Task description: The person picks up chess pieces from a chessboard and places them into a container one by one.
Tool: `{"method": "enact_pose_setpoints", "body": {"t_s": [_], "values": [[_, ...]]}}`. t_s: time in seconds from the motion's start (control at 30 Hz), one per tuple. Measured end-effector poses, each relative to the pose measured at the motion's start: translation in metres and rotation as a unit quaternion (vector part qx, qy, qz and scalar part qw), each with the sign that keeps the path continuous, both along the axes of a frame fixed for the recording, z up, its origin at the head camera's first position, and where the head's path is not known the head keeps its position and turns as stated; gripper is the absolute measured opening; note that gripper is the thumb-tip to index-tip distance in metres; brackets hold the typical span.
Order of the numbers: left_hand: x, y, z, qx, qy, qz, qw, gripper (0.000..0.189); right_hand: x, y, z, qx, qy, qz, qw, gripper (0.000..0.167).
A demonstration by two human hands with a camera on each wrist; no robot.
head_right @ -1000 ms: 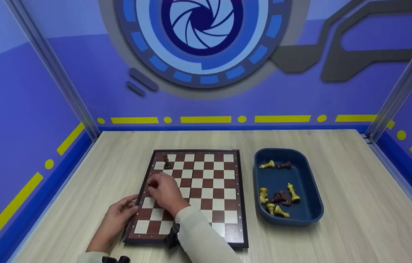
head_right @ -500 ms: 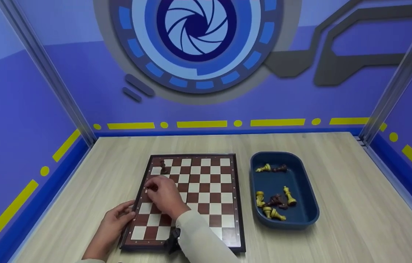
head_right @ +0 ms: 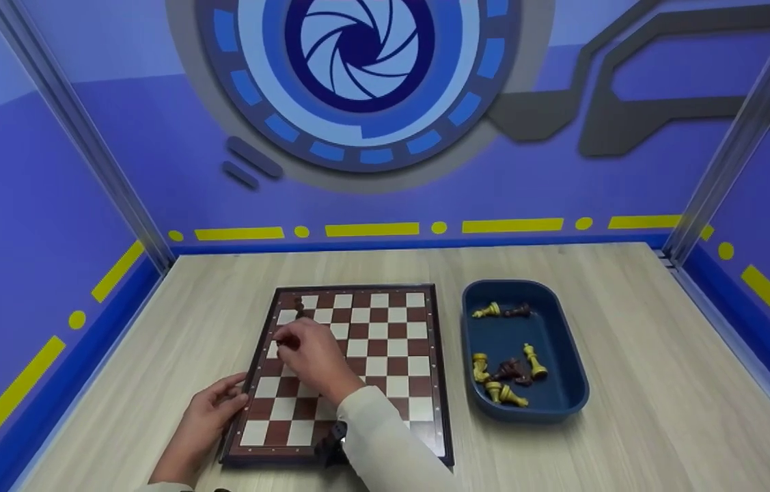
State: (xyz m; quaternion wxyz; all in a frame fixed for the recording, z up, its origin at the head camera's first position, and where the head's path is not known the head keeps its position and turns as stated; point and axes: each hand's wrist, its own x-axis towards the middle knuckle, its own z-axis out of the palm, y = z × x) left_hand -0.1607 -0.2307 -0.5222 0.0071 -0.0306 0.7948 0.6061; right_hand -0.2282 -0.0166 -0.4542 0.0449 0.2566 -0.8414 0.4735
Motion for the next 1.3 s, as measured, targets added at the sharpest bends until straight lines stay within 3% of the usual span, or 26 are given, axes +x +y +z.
{"method": "enact_pose_setpoints", "body": {"t_s": [0.3,0.67,0.97,1.3], "values": [[-0.001,0.0,0.0,0.012,0.017,-0.004,0.9998,0.048,0.001,0.02,0.002,-0.01,0.009,-0.013,0.9998,0.015],[-0.001,0.004,0.001,0.019,-0.015,0.019,0.9995,0.045,-0.002,0.047,-0.004,0.008,0.013,-0.043,0.9989,0.014],[-0.002,0.002,0.003,0.012,0.004,0.003,0.9999,0.046,-0.005,0.068,-0.003,-0.005,0.026,-0.068,0.9973,0.016],[-0.001,0.004,0.0,-0.002,-0.007,0.019,0.9998,0.046,-0.004,0.088,0.0,-0.023,0.026,-0.079,0.9963,0.014]]}}
